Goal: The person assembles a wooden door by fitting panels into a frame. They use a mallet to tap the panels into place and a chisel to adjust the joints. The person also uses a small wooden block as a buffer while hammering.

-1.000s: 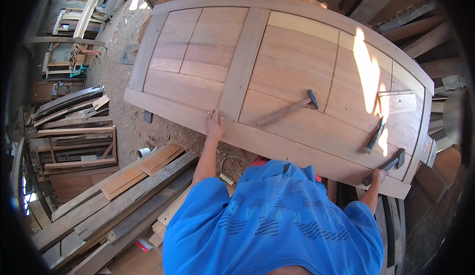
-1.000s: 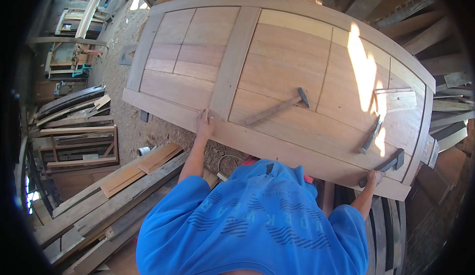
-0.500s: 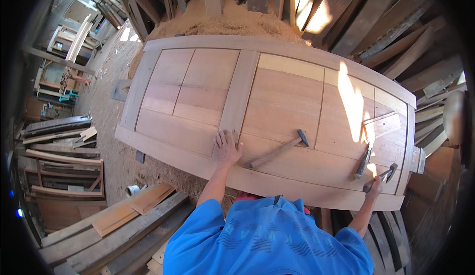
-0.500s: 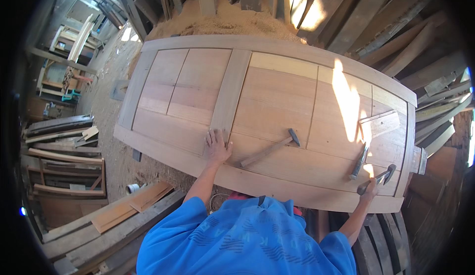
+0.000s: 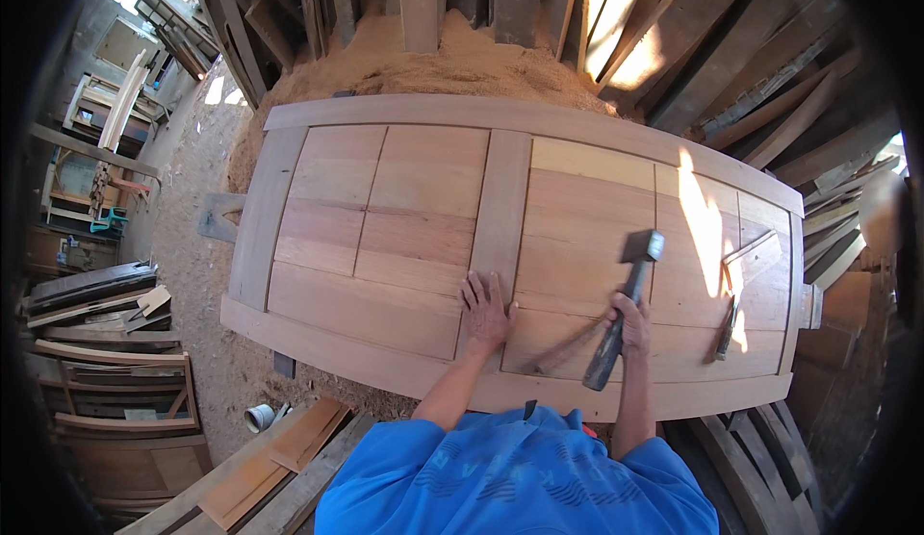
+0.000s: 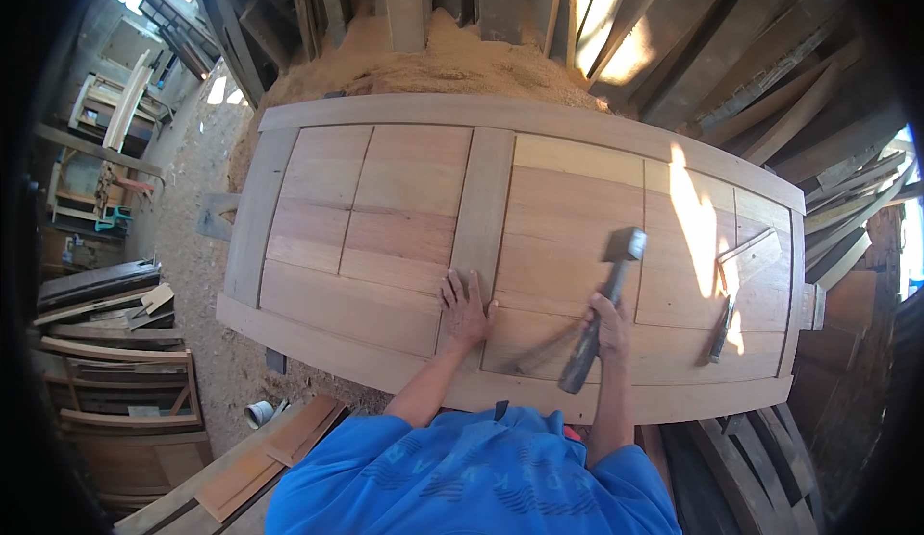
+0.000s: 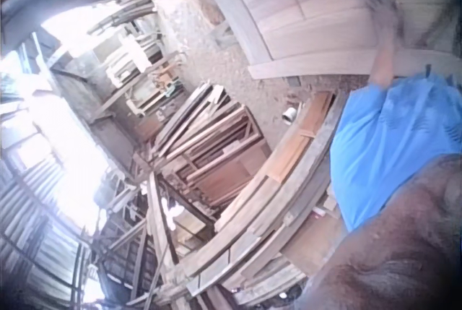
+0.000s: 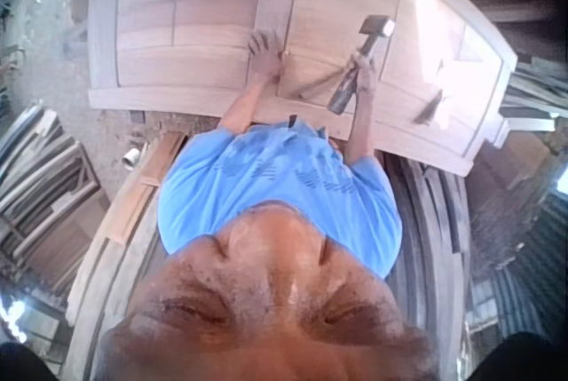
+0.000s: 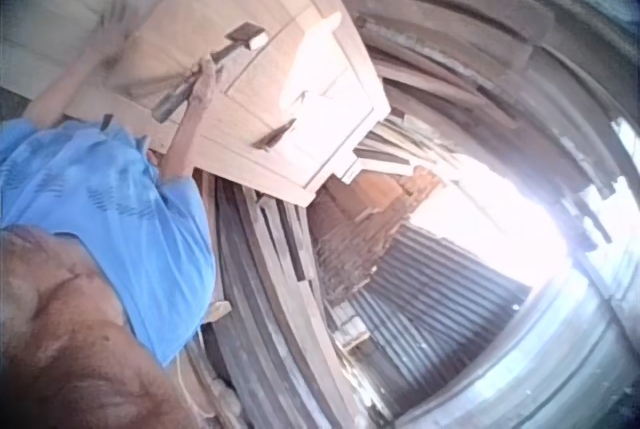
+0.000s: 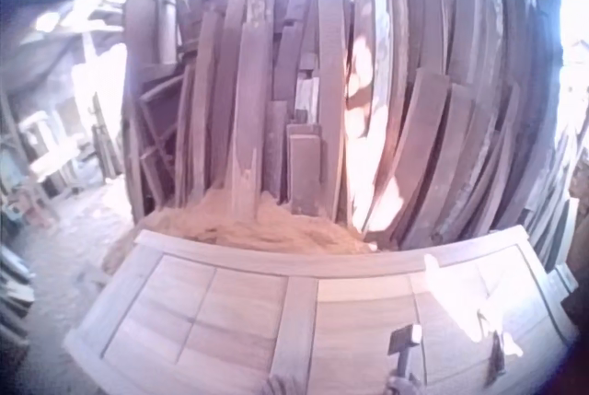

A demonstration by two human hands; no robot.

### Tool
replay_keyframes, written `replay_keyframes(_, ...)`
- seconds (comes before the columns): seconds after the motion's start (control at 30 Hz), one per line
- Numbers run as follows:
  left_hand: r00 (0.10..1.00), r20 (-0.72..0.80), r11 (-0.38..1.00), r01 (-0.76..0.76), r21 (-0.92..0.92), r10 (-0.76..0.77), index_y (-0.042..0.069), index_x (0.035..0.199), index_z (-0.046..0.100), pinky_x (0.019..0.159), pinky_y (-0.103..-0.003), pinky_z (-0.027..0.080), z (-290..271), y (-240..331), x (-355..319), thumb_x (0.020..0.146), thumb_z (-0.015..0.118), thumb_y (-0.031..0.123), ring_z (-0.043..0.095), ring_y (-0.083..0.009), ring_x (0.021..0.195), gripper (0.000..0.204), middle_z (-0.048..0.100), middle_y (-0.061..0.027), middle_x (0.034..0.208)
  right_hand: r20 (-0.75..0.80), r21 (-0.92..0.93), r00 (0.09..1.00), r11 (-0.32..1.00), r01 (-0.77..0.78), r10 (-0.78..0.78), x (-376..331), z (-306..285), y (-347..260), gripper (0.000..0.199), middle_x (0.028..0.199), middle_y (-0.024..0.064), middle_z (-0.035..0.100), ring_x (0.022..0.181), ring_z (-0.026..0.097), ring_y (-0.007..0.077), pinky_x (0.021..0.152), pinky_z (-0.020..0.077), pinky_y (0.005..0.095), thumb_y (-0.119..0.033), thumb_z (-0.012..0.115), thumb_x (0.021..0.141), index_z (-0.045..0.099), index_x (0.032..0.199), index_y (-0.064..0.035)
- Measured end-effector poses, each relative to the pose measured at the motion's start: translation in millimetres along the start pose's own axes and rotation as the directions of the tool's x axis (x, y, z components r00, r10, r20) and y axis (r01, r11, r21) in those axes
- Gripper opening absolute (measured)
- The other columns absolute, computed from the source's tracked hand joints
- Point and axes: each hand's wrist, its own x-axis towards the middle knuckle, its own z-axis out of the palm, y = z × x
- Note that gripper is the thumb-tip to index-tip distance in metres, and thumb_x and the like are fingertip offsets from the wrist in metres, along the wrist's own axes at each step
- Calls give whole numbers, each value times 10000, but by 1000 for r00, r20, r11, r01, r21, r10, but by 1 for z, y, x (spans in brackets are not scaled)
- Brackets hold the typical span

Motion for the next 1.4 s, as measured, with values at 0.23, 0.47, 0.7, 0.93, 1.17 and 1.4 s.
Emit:
replay_keyframes(0.23,990,-15,984,-135,118,138,36,1582,322,1174,-734,128,-1,4,20,959,576,427,155,-623,1468,778,213,-324,1625,436,-200,825,933,-300,359,66,162,72,233,914,68,694,735,677,156,651,590,308,-139,652,950,625,1134,0)
replay_keyframes(0.47,973,74,965,-202,-165,217,24,1641,112,1176,-726,2,18,-14,16,1012,504,428,47,-527,1538,844,109,-252,1690,438,-343,778,883,-320,451,114,275,147,170,806,86,668,640,655,169,568,551,314,-154,671,974,639,982,12)
replay_keyframes(0.7,923,312,967,-174,-185,226,23,1641,106,1171,-733,14,-22,-5,29,996,529,436,52,-518,1542,876,102,-270,1688,428,-144,813,918,-370,395,156,294,164,174,851,75,670,659,661,171,565,572,323,-172,636,1006,633,1041,-2)
replay_keyframes(0.93,942,266,967,-156,-200,207,-2,1608,181,1175,-730,56,-16,-8,22,978,571,382,94,-528,1528,834,150,-291,1662,344,-42,881,943,-330,324,164,306,165,161,832,72,667,660,662,172,541,564,331,-161,611,1018,641,1012,-3)
replay_keyframes(1.17,956,235,964,-117,-237,174,-27,1575,257,1178,-726,99,-18,-3,21,961,612,329,137,-537,1514,793,198,-311,1636,386,-312,863,927,-209,325,162,295,127,178,812,72,650,696,655,191,620,537,354,-179,642,971,636,988,-1)
replay_keyframes(1.4,958,217,976,-154,-154,186,-77,1523,338,1200,-685,163,-5,16,70,967,616,230,220,-582,1473,693,282,-372,1574,426,-742,901,539,399,-82,129,261,-10,433,872,168,639,812,634,335,761,523,432,-172,664,889,569,1253,43)
